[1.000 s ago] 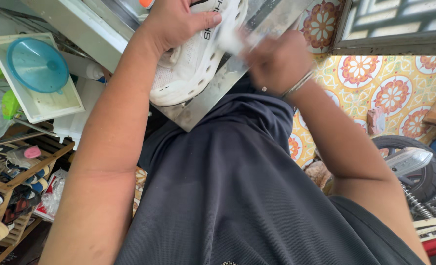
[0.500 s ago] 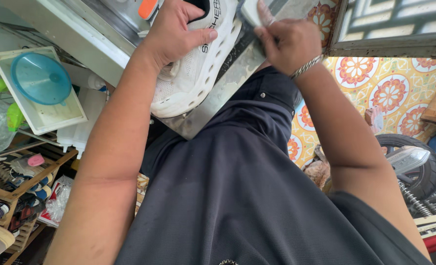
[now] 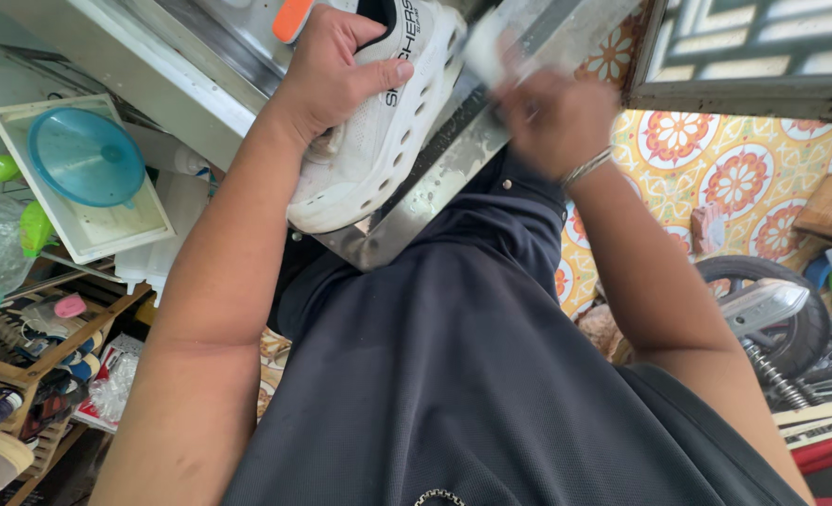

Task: The person cleans a white sneaker by applying cleaning solution to a brush and scrubbing the upper, laces, and sole. They work over a sink, handling the shoe and brushes with both hands.

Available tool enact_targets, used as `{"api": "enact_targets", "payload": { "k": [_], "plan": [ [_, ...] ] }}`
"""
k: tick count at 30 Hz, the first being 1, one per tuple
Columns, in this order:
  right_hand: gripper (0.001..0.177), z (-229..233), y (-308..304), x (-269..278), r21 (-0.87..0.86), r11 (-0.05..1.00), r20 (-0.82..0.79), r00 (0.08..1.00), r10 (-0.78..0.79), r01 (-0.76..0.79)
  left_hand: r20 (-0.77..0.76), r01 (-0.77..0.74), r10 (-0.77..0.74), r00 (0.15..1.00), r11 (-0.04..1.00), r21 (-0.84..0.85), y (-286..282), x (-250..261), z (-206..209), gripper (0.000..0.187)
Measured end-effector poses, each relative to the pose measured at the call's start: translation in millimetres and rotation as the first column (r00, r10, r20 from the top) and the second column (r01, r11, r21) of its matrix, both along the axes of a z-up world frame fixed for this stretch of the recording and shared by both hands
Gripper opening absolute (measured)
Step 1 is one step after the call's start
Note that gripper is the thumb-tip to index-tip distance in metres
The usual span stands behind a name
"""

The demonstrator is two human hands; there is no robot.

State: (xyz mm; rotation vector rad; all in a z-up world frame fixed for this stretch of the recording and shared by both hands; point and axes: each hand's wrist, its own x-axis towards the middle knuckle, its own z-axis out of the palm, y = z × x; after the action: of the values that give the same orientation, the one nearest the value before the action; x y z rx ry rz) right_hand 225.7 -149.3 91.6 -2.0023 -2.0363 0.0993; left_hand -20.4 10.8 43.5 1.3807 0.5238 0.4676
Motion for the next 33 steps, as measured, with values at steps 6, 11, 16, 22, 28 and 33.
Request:
{"api": "enact_targets", "payload": {
  "k": [6,11,16,22,28,33],
  "plan": [
    [0.020,-14.9,46.0,28.2,0.012,0.997,-0.039,0.997,-0.070,0.070,0.165,-0.121,0.125,0.978,0.992,-0.030,28.2,-41.4,47.2,0.021],
    [0.022,-67.6,115.4,-33.9,-0.562,0.825,0.084,0.989,0.126,-0.057,0.027,-0.204,0.205,0.978,0.935,0.289,28.8,-74.7,97.4,0.020],
    [0.034,-129.8,174.7,-103.9,-0.786,0.609,-0.601,0.368,-0.710,-0.109,-0.087,-0.257,0.381,0.920,0.758,0.599,10.7,-78.5,136.2,0.026],
    [0.038,-127.8,192.9,-101.1,-0.721,0.686,-0.349,0.907,-0.234,-0.100,-0.022,-0.397,0.478,0.878,0.752,0.526,-15.1,-76.3,165.1,0.023],
    [0.042,-71.3,150.8,-40.9,-0.604,0.776,0.034,0.966,0.255,-0.183,0.214,-0.502,0.511,0.833,0.859,-0.099,-41.6,-68.9,165.8,0.043],
    [0.030,-3.1,101.9,9.6,-0.251,0.949,-0.664,0.747,-0.024,-0.192,0.095,-0.520,0.620,0.779,0.555,0.649,-43.6,-50.6,164.8,0.080]
  ]
}}
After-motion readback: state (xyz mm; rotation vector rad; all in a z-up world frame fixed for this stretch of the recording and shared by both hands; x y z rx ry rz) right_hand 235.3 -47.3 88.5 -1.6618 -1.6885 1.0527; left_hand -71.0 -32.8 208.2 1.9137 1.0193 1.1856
